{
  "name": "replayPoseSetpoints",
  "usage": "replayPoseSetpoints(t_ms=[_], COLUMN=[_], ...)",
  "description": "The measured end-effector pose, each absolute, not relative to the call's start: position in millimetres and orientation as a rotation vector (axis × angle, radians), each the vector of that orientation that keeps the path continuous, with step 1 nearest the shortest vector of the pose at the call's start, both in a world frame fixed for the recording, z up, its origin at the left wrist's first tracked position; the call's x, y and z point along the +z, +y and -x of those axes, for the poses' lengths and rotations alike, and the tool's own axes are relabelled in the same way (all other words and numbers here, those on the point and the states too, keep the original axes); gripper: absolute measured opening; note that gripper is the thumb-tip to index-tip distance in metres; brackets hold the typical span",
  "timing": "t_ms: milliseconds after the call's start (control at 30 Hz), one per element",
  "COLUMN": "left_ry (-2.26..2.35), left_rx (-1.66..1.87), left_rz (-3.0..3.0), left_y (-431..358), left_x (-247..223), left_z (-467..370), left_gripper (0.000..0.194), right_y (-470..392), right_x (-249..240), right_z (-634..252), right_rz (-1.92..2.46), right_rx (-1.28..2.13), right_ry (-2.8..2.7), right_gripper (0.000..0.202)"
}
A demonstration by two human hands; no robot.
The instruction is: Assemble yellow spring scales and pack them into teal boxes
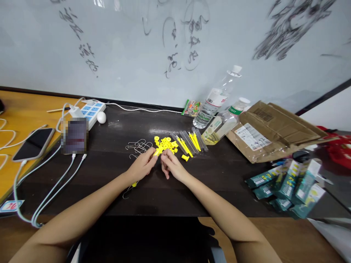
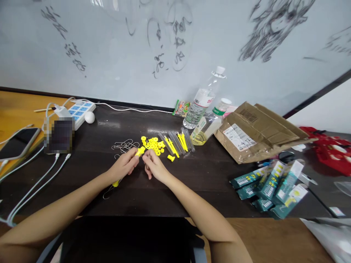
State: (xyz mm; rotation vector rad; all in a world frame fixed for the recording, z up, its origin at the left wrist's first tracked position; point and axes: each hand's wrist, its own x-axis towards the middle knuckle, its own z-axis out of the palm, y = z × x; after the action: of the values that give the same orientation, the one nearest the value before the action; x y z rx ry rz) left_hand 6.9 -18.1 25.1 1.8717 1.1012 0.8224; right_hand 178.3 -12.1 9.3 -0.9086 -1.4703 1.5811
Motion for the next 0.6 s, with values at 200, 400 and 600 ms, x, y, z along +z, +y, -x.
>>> replayPoseSetpoints(t_ms=[200,400,600], left_ry=[1.350,1.278,1.294], left_rx=[0.618,0.617,0.725], left_rz=[-2.296,-2.396,-2.451], left_y=[-13,-11,-9], left_x=[27,25,19], left_z=[0,1,4], left_gripper=[0.023,0.035,0.040], right_y=[-17,-16,-20], right_x=[12,19,19], right_z=[-173,-178,-177], right_rz=[0.853,0.834,0.715], right_rx=[1.787,2.093,2.168], right_ry=[-1.230,-0.963,-0.970], right_gripper=[0.030,0.022,0.025])
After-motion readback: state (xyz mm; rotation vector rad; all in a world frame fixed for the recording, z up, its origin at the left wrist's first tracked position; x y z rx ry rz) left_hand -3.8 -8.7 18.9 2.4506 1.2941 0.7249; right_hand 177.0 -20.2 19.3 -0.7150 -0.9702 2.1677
